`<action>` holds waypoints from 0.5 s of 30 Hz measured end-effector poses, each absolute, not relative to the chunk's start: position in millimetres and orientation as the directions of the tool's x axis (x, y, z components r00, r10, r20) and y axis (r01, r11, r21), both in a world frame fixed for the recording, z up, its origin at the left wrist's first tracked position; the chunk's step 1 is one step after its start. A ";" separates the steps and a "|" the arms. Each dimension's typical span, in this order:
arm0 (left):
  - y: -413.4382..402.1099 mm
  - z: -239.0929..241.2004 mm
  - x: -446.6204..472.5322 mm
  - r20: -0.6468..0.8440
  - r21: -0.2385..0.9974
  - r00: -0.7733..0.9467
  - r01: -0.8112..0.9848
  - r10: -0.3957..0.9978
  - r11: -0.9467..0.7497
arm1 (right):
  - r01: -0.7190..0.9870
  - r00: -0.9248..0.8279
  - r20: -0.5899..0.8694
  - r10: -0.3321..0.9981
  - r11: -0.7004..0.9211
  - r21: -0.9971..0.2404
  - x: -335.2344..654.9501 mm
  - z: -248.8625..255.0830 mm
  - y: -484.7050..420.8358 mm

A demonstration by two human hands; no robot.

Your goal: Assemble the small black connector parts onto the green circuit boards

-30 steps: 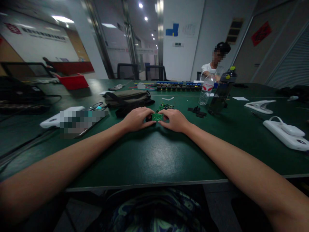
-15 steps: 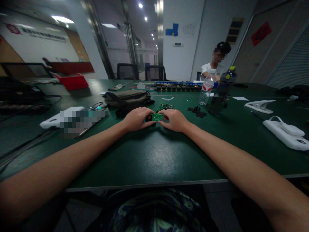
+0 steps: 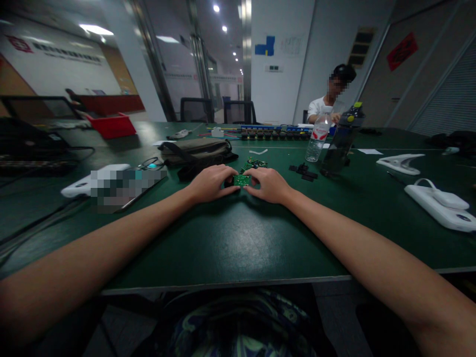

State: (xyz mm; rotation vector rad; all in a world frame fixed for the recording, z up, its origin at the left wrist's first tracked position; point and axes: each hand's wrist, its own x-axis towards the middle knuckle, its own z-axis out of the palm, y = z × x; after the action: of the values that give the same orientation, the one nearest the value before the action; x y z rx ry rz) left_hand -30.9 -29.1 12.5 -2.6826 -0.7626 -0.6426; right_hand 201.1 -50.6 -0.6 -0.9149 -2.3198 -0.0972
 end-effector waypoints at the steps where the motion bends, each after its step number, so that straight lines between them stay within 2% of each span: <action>1: -28.9 12.3 -31.0 0.488 -0.143 0.761 0.552 0.426 -0.822 | 0.636 -0.557 0.586 0.588 0.756 -0.154 201.2 -0.7 -50.6; 15: -29.7 13.0 -30.7 0.486 -0.146 0.762 0.554 0.429 -0.819 | 0.636 -0.553 0.590 0.589 0.755 -0.158 200.9 -0.7 -51.1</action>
State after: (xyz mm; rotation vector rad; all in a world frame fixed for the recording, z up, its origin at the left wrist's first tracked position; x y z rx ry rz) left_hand -30.7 -29.7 13.0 -2.6773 -0.7646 -0.6380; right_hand 200.9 -51.1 -0.7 -0.9139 -2.3139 -0.0972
